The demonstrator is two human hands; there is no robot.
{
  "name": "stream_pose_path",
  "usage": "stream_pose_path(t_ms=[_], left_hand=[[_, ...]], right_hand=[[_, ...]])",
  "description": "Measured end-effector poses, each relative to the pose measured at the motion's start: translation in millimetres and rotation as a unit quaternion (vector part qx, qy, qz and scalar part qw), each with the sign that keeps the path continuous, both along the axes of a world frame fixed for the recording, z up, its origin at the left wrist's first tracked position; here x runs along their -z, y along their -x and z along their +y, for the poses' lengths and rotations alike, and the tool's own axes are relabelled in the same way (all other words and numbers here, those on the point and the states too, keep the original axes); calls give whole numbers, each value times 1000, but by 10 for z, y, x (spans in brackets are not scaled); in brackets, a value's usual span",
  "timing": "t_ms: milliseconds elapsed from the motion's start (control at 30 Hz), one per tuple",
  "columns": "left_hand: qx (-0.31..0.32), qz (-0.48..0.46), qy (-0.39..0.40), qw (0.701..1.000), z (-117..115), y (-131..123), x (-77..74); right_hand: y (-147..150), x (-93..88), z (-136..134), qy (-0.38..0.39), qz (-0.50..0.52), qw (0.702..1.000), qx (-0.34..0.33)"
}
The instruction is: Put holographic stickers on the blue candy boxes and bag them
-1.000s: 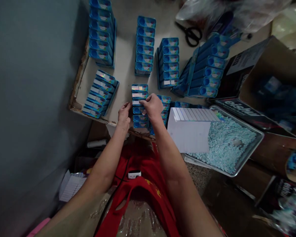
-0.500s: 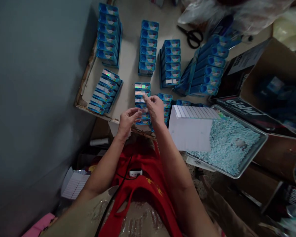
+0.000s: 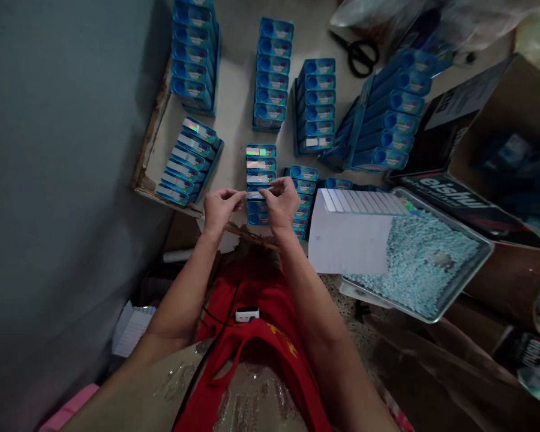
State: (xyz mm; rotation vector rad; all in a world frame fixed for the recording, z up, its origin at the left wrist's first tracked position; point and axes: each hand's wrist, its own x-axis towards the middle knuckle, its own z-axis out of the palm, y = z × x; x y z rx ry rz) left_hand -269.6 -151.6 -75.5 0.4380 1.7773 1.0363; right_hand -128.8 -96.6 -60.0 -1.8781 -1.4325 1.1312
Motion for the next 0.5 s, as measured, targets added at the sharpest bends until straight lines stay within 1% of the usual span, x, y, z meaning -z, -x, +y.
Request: stream_pose_path(t_ms=[100, 200, 300, 400, 433, 500], left_hand=[[-1, -9, -2, 1000, 41, 7, 83], [-23, -40, 0, 999, 45, 15, 155], [-59, -144, 22, 988, 41, 22, 250], [-99, -262, 52, 958, 60, -8, 388], [-114, -280, 59, 951, 78, -34, 443], [-136, -279, 68, 948, 131, -106, 554]], right_hand=[[21, 99, 10, -16, -1, 1000, -4], [21, 149, 5, -17, -15, 999, -23], [17, 157, 29, -30, -66, 997, -41], [-9, 141, 107, -52, -131, 989, -40], [-20, 136, 144, -44, -142, 988, -49], [-36, 130, 228, -13, -141, 986, -82]])
